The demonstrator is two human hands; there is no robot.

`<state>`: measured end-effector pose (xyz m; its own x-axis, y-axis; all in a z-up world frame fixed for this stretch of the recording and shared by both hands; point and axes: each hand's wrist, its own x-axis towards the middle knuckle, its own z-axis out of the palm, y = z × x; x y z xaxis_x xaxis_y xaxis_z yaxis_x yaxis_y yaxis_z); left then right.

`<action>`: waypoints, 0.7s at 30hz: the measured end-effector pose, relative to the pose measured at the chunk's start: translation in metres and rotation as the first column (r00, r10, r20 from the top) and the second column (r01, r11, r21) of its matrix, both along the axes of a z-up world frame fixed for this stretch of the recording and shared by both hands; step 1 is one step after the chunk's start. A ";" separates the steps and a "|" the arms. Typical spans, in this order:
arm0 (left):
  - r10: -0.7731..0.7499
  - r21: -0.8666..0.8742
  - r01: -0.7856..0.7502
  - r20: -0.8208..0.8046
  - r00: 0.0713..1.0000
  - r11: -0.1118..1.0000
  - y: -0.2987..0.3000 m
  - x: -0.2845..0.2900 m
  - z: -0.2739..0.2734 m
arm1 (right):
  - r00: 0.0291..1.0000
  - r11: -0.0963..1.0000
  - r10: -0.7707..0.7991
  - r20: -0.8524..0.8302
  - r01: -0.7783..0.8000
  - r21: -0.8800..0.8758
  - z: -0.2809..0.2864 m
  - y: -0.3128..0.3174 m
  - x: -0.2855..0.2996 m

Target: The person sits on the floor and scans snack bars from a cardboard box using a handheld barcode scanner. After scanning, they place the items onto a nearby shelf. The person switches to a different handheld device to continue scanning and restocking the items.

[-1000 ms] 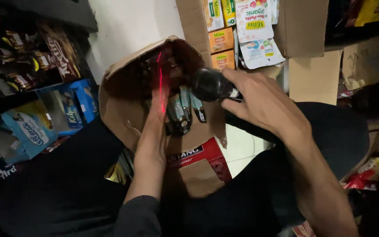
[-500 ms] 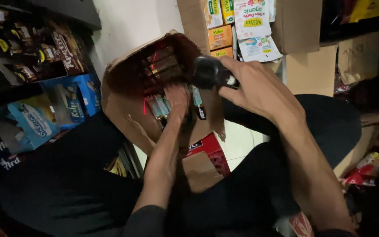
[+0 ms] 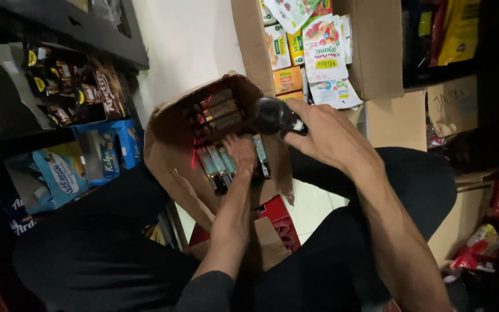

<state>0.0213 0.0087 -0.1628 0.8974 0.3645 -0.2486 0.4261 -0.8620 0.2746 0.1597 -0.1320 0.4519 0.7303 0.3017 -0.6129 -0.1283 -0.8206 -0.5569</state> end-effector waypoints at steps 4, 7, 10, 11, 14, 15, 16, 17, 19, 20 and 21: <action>0.060 -0.245 -0.012 0.190 0.980 0.969 0.014 -0.006 0.009 | 1.000 1.000 0.000 -0.014 0.000 -0.007 -0.010 -0.004 0.000; -0.147 -0.067 0.154 0.096 0.984 0.986 0.026 -0.009 0.045 | 1.000 1.000 0.003 0.000 -0.003 -0.010 -0.005 -0.002 -0.001; -0.102 -0.295 0.125 0.092 0.991 0.947 0.031 -0.013 0.095 | 1.000 1.000 0.003 0.025 -0.003 -0.007 -0.007 -0.002 -0.003; -0.046 -0.406 0.086 0.107 0.993 0.910 0.032 -0.009 0.110 | 0.998 1.000 0.013 0.053 -0.012 -0.010 -0.010 -0.003 -0.003; -0.026 -0.644 0.029 0.014 1.000 0.764 0.041 -0.005 0.188 | 0.997 1.000 0.010 0.080 -0.009 -0.009 0.013 0.003 -0.007; -0.026 -0.642 0.031 0.017 1.000 0.766 0.038 0.002 0.187 | 0.996 1.000 0.010 0.084 -0.009 -0.005 0.008 0.001 -0.008; 0.084 -0.793 -0.130 -0.099 0.991 0.595 0.036 0.008 0.185 | 0.997 1.000 0.013 0.079 -0.012 -0.011 0.002 -0.001 -0.010; 0.163 -0.884 -0.277 -0.231 0.959 0.376 0.033 0.018 0.183 | 0.997 1.000 0.017 0.078 -0.016 -0.016 -0.003 -0.004 -0.010; 0.346 -0.941 -0.316 -0.258 0.902 0.121 0.039 0.023 0.148 | 0.995 0.999 0.036 0.088 -0.033 -0.028 -0.004 -0.004 -0.013; 0.496 -0.944 -0.295 -0.328 0.804 -0.146 0.044 0.025 0.131 | 0.994 0.998 0.054 0.091 -0.050 -0.043 -0.005 -0.004 -0.014; 0.501 -0.948 -0.286 -0.317 0.806 -0.140 0.053 0.034 0.174 | 0.993 0.998 0.056 0.101 -0.053 -0.036 -0.010 -0.005 -0.017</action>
